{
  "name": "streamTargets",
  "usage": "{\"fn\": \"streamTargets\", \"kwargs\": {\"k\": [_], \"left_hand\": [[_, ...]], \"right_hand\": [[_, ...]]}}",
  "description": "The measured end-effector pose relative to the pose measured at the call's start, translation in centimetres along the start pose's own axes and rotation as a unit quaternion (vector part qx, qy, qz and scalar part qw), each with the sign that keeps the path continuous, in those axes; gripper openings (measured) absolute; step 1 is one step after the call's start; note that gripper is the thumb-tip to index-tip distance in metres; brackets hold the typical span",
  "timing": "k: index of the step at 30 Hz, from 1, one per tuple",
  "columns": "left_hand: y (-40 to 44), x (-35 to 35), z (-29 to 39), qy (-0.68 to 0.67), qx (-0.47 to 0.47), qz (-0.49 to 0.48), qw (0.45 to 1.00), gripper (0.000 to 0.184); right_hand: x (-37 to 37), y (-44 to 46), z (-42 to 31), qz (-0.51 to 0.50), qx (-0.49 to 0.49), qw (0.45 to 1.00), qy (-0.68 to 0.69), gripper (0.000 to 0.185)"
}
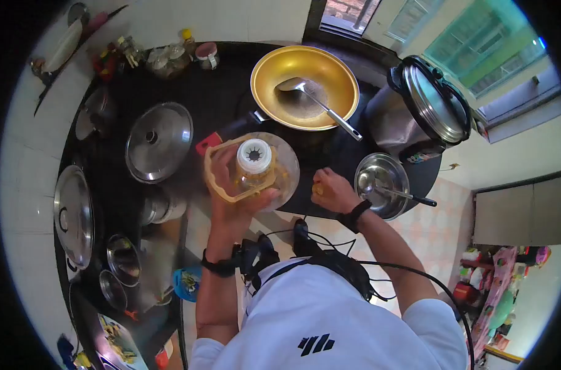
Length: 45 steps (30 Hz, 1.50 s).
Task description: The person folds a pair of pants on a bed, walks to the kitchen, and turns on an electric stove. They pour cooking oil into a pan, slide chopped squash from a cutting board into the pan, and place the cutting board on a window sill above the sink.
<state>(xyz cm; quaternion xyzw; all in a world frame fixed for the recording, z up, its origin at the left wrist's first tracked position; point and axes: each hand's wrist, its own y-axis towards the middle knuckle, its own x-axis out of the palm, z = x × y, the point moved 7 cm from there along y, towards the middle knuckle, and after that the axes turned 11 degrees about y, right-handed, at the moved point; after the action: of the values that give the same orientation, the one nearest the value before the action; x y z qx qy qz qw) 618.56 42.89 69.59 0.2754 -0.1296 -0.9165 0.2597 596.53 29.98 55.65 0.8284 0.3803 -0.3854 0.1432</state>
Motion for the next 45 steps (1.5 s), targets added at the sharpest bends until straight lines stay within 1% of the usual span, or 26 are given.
{"fn": "streamTargets", "kwargs": {"k": [1,2,4,5,8,10,11,12,13,15,16,17,19,21,23,25,27,30,32,34,35,36,37,39,42,45], "left_hand": [[-0.4,0.2,-0.6,-0.014,-0.009,0.001,1.000,0.094],[-0.5,0.4,-1.0,-0.029,-0.015,0.004,0.999,0.094],[-0.3,0.2,-0.8,0.005,-0.007,-0.006,1.000,0.094],[-0.2,0.1,-0.7,0.023,-0.005,-0.010,1.000,0.095],[-0.4,0.4,-1.4,-0.010,-0.041,-0.031,0.999,0.102],[-1.4,0.5,-2.0,-0.051,-0.065,-0.005,0.997,0.111],[-1.8,0.5,-2.2,-0.070,-0.078,0.011,0.994,0.115],[-1.6,-0.1,-1.0,-0.123,-0.085,0.003,0.989,0.123],[-2.0,-0.8,-1.8,-0.099,-0.076,0.017,0.992,0.124],[-3.2,-2.0,-3.9,-0.053,-0.052,0.040,0.996,0.124],[-3.8,-2.4,-3.9,-0.115,-0.064,0.052,0.990,0.110],[-4.7,-2.2,-5.7,-0.117,-0.120,0.037,0.985,0.101],[-7.5,-0.8,-11.9,-0.121,-0.229,0.004,0.966,0.083],[-11.6,1.0,-16.7,-0.286,-0.305,0.012,0.908,0.058],[-13.1,3.4,-17.2,-0.370,-0.282,-0.031,0.885,0.054],[-12.1,5.1,-15.3,-0.320,-0.307,-0.087,0.892,0.052],[-11.2,5.7,-13.3,-0.127,-0.366,-0.145,0.910,0.050],[-9.9,5.4,-10.9,0.020,-0.222,-0.162,0.961,0.050],[-9.6,5.7,-9.4,0.117,-0.114,-0.170,0.972,0.050],[-10.4,5.6,-10.5,-0.074,-0.200,-0.111,0.971,0.052],[-12.1,5.8,-12.6,-0.305,-0.329,-0.040,0.893,0.054],[-12.8,5.8,-13.3,-0.409,-0.390,-0.004,0.825,0.055],[-13.4,5.7,-13.5,-0.501,-0.446,0.048,0.740,0.057],[-13.4,3.1,-12.9,-0.480,-0.471,0.077,0.736,0.061],[-13.5,-0.3,-12.6,-0.418,-0.454,0.155,0.771,0.062],[-13.2,-3.2,-11.4,-0.335,-0.416,0.219,0.817,0.062]], "right_hand": [[1.6,-0.5,1.4,-0.001,0.037,0.999,-0.032,0.037],[3.1,-0.6,2.5,0.009,0.042,0.998,-0.052,0.036],[4.9,-0.4,3.6,0.028,0.053,0.994,-0.094,0.035],[5.0,-0.5,3.6,0.049,0.050,0.994,-0.088,0.034],[4.1,-0.4,2.6,0.122,0.023,0.991,-0.054,0.034],[1.8,-0.6,0.0,0.184,-0.013,0.983,-0.005,0.033],[0.5,-0.6,-1.4,0.199,-0.017,0.980,0.027,0.034],[-1.5,-0.6,-3.8,0.213,-0.021,0.975,0.058,0.035],[-3.6,-0.8,-6.1,0.227,-0.023,0.970,0.089,0.035],[-7.8,-1.2,-11.7,0.252,-0.083,0.956,0.127,0.037],[-9.6,-1.5,-14.2,0.266,-0.111,0.946,0.147,0.037],[-10.8,-1.9,-16.9,0.266,-0.160,0.942,0.129,0.039],[-12.0,-2.6,-21.4,0.267,-0.252,0.926,0.090,0.043],[-10.2,-2.8,-24.9,0.236,-0.320,0.917,0.038,0.041],[-7.3,-2.2,-26.7,0.210,-0.313,0.926,0.033,0.037],[-5.1,-1.4,-26.5,0.186,-0.288,0.939,0.010,0.032],[-3.7,-0.4,-25.3,0.161,-0.247,0.955,-0.028,0.026],[-5.4,-0.3,-25.0,0.201,-0.278,0.939,0.022,0.025],[-6.5,-0.3,-24.7,0.225,-0.283,0.930,0.063,0.025],[-8.0,-0.3,-24.6,0.259,-0.302,0.911,0.107,0.025],[-9.1,-0.2,-24.5,0.281,-0.317,0.896,0.131,0.024],[-10.2,-0.1,-24.4,0.304,-0.332,0.880,0.154,0.023],[-10.8,0.3,-23.9,0.305,-0.313,0.887,0.152,0.024],[-11.7,1.2,-22.8,0.307,-0.274,0.899,0.151,0.027],[-12.2,2.4,-20.1,0.361,-0.265,0.879,0.165,0.036],[-12.3,4.2,-16.9,0.315,-0.194,0.898,0.236,0.048]]}}
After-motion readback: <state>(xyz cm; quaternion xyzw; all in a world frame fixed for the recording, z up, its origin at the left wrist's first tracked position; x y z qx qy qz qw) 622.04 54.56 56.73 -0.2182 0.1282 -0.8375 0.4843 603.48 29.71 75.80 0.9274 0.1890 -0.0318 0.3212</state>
